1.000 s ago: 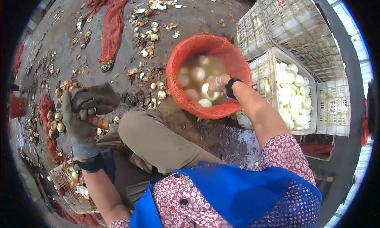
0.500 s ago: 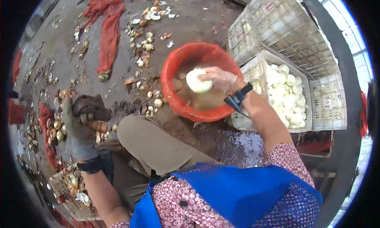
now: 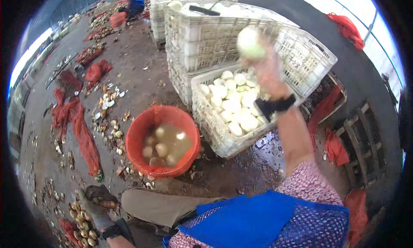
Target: The person peels onions using a small tool, washes the peeled onions in a bucket of water, and then places the clean onions into a plastic crate.
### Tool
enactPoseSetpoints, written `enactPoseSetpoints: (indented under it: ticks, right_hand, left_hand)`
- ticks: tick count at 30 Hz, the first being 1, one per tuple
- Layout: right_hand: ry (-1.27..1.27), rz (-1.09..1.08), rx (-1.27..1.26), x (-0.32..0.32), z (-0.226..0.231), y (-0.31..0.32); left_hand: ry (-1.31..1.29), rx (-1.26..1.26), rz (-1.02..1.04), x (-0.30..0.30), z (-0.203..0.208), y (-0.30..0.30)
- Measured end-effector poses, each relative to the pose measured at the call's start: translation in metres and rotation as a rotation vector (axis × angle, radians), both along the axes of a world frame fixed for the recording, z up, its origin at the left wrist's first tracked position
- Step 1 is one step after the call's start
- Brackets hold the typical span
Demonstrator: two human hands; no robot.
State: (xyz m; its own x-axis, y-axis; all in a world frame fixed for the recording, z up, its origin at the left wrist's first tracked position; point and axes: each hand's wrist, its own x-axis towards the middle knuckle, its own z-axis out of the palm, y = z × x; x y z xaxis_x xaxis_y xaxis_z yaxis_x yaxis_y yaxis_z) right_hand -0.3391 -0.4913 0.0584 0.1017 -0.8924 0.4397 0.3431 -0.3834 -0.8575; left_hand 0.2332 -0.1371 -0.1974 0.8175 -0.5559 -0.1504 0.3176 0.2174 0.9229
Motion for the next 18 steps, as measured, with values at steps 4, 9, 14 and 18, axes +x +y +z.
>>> enactPoseSetpoints:
  ticks: [4,9,14,18]
  right_hand:
    - [-0.365,-0.202,0.060,-0.100,0.094,-0.066]
    - [-0.135,-0.155,0.170,-0.049,0.061,-0.063]
    - [0.523,0.665,0.190,0.121,-0.078,-0.051]
    - [1.204,0.915,0.007,0.262,-0.232,-0.026]
  left_hand:
    - [-0.042,-0.033,-0.095,0.017,-0.025,-0.004]
    - [0.062,0.079,0.109,-0.024,0.026,-0.012]
    - [0.008,0.033,0.052,-0.020,0.042,-0.003]
    - [0.101,-0.002,-0.159,-0.036,0.064,0.010]
